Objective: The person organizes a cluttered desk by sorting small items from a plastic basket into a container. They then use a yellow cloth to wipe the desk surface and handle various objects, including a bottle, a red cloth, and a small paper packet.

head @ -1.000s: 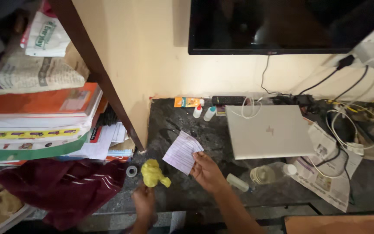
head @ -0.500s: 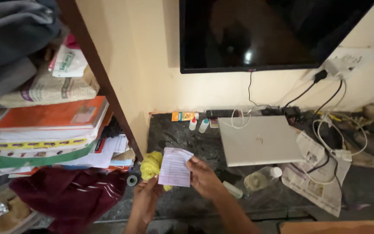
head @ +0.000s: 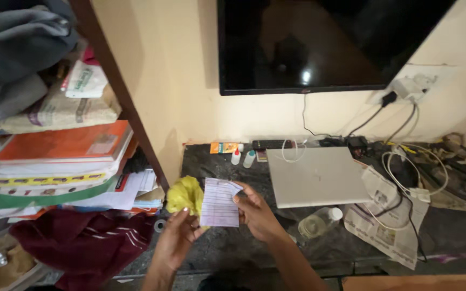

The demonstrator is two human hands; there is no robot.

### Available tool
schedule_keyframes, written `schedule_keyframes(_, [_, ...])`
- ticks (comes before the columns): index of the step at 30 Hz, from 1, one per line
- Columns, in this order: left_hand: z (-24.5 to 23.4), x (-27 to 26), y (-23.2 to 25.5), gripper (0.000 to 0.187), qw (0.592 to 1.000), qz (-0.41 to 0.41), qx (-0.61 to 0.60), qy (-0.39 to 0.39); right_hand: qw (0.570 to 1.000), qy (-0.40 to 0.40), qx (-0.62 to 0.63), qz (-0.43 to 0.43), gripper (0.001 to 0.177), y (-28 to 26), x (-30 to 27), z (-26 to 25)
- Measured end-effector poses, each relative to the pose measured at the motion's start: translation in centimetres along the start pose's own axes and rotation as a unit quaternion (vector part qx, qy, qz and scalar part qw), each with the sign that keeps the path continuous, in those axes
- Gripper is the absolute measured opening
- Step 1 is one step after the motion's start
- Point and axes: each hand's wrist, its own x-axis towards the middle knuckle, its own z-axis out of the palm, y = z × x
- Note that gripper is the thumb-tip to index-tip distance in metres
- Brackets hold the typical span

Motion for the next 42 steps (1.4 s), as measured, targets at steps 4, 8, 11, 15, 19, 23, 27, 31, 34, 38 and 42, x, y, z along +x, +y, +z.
schedule_keyframes(4, [1.1, -0.5, 0.7, 0.025, 1.0, -0.003, 0.025, 0.003, 0.999, 0.042, -0.024, 0.024, 0.045, -0.1, -0.2, -0.6])
schedule_keyframes(8, [1.5, -0.3, 0.2, 0.033, 0.99, 0.014, 0.132, 0.037, 0.999, 0.021, -0.035, -0.019, 0.042, 0.4, -0.2, -1.4])
schedule_keyframes(11, [0.9, 0.4, -0.6, 0.026, 0.98, 0.033, 0.193, 0.019, 0.997, 0.026, -0.056, -0.035, 0.041, 0.3, 0.3, -1.7])
schedule_keyframes(15, [0.1, 2.1, -1.3, 0.021, 0.967, 0.115, 0.227, 0.03, 0.997, 0.037, -0.065, -0.037, 0.04, -1.3, 0.1, -0.6])
schedule_keyframes(19, [0.3, 4.0, -1.6, 0.026, 0.955, 0.168, 0.241, 0.043, 0.995, 0.065, -0.074, -0.011, 0.039, -2.0, 0.8, -0.5])
schedule_keyframes(23, [0.1, 5.1, -2.4, 0.027, 0.949, 0.217, 0.227, 0.036, 0.994, 0.079, -0.076, -0.015, 0.03, -0.3, 2.2, -2.3])
schedule_keyframes(27, [-0.7, 6.1, -3.0, 0.027, 0.965, 0.2, 0.166, 0.044, 0.991, 0.074, -0.098, -0.056, 0.021, 1.9, 2.9, -4.9])
schedule_keyframes(31, [-1.0, 5.6, -2.6, 0.023, 0.985, 0.16, 0.062, 0.029, 0.997, 0.028, -0.027, -0.06, 0.017, 2.7, 2.5, -5.5])
schedule_keyframes(34, [-0.8, 4.9, -1.8, 0.028, 0.991, 0.125, 0.033, 0.021, 0.994, 0.007, -0.048, -0.093, 0.023, 1.8, 1.5, -4.4])
schedule_keyframes(38, [-0.6, 4.0, -1.2, 0.029, 0.994, 0.106, 0.023, 0.008, 0.979, -0.005, -0.135, -0.153, 0.024, -0.2, 0.0, -2.3])
schedule_keyframes(42, [0.1, 3.3, -0.6, 0.031, 0.995, 0.083, 0.042, 0.023, 0.961, 0.022, -0.218, -0.168, 0.022, -0.2, 0.2, -0.9])
